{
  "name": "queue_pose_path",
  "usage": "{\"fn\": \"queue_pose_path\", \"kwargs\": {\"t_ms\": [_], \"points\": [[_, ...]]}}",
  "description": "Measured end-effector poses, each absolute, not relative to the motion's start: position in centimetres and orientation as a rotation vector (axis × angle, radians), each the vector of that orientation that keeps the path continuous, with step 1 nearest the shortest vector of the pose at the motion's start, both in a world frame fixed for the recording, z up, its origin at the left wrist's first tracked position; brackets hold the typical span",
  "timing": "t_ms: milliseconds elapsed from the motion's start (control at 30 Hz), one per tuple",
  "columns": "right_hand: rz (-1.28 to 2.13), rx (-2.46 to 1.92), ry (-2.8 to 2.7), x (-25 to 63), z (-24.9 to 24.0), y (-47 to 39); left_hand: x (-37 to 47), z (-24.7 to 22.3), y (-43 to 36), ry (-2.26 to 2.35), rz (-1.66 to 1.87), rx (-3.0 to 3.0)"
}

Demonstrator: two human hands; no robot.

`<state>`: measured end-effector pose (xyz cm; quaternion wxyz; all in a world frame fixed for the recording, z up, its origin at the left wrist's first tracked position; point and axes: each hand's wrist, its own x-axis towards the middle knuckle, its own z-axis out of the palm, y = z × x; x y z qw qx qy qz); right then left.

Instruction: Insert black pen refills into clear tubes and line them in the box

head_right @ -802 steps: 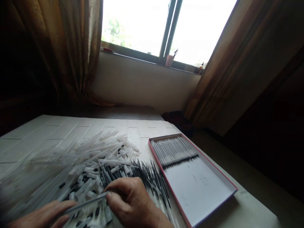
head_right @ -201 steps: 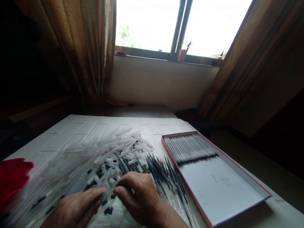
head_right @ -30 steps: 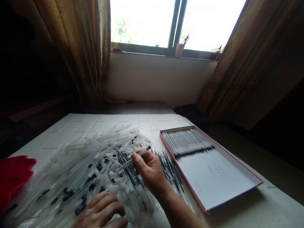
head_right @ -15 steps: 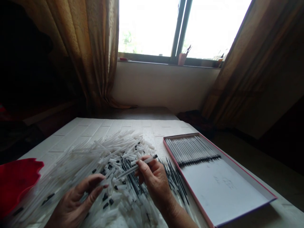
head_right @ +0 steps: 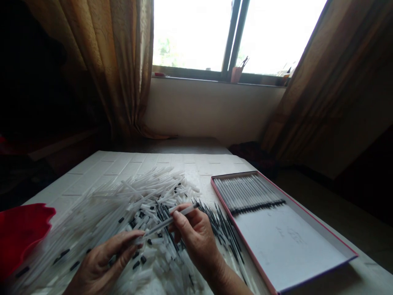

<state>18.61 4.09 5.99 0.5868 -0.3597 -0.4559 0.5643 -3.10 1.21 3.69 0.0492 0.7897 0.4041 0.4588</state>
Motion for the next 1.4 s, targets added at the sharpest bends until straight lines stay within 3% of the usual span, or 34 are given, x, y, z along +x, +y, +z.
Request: {"fn": "queue_pose_path", "kwargs": {"t_ms": [433,800,900,1133,1400], "points": [[1.56,-0.873,-1.351,19.8,6.6,4.2,-3.6,4.2,1.1,1.178,1.248,2.149],[1.809,-0.901,-1.555,22.3,5.7,5.1,-4.4,4.1,1.6,1.069,1.07,2.351],[1.751,-0.91,-1.587,21.9,5.7,5.2,-4.5,4.4,1.6,1.08,1.15,2.382],[1.186,-1.044,-1.84,21.0,5.8,5.1,-4.7,5.5,1.7,1.157,1.173,2.39],[1.148,-1.047,-2.196,21.1,6.1,4.3,-5.1,5.2,2.0,0.976,0.906,2.51]]}}
